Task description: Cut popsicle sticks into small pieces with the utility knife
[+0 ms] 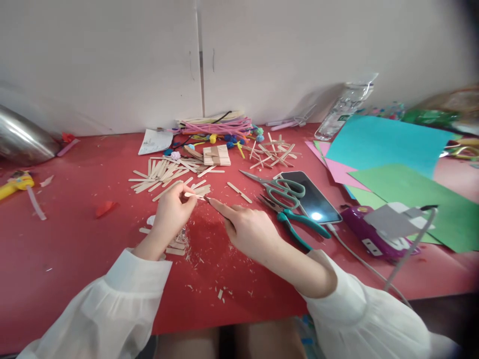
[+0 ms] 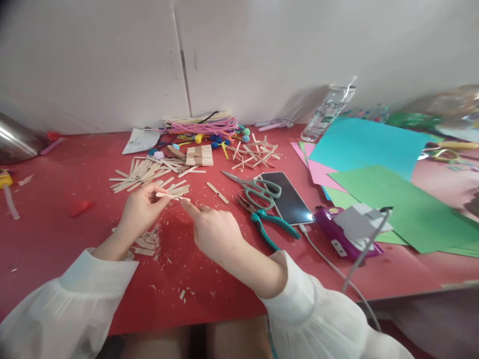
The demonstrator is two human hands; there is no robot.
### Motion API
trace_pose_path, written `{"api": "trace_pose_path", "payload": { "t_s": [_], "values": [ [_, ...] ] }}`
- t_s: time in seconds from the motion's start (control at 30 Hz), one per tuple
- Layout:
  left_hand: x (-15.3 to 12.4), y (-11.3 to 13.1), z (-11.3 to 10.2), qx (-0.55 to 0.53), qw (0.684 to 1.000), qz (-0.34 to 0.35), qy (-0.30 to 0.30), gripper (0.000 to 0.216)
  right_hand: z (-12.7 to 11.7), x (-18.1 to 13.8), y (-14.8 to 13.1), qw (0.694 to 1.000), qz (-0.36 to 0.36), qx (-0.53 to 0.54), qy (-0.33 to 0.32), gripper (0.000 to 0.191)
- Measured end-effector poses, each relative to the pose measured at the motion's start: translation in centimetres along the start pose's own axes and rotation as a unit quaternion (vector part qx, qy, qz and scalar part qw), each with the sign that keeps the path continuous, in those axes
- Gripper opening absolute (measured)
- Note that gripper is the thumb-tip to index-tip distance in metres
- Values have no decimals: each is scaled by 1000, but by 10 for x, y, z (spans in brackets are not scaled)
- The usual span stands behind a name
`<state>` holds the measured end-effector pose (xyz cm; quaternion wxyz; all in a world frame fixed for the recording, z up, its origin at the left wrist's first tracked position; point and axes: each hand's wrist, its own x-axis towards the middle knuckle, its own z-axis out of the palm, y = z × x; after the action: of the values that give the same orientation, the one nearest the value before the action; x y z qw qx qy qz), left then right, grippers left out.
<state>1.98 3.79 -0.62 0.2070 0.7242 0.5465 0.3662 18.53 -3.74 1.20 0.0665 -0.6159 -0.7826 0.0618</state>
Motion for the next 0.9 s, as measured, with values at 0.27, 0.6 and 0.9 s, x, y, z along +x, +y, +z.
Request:
{"api": "trace_pose_path", "payload": {
  "t_s": [0.27, 0.6, 0.9],
  "values": [
    [-1, 2, 0, 4, 1000, 7, 3, 9, -3, 1, -4, 994, -13, -102, -33, 58],
    [0, 1, 0, -2, 1000, -12, -5, 5, -7, -2, -6, 993, -19, -115, -36, 59],
    [-1, 3, 0, 3, 1000, -5, 5, 5, -7, -1, -7, 989, -19, -134, -59, 63]
  ]
}}
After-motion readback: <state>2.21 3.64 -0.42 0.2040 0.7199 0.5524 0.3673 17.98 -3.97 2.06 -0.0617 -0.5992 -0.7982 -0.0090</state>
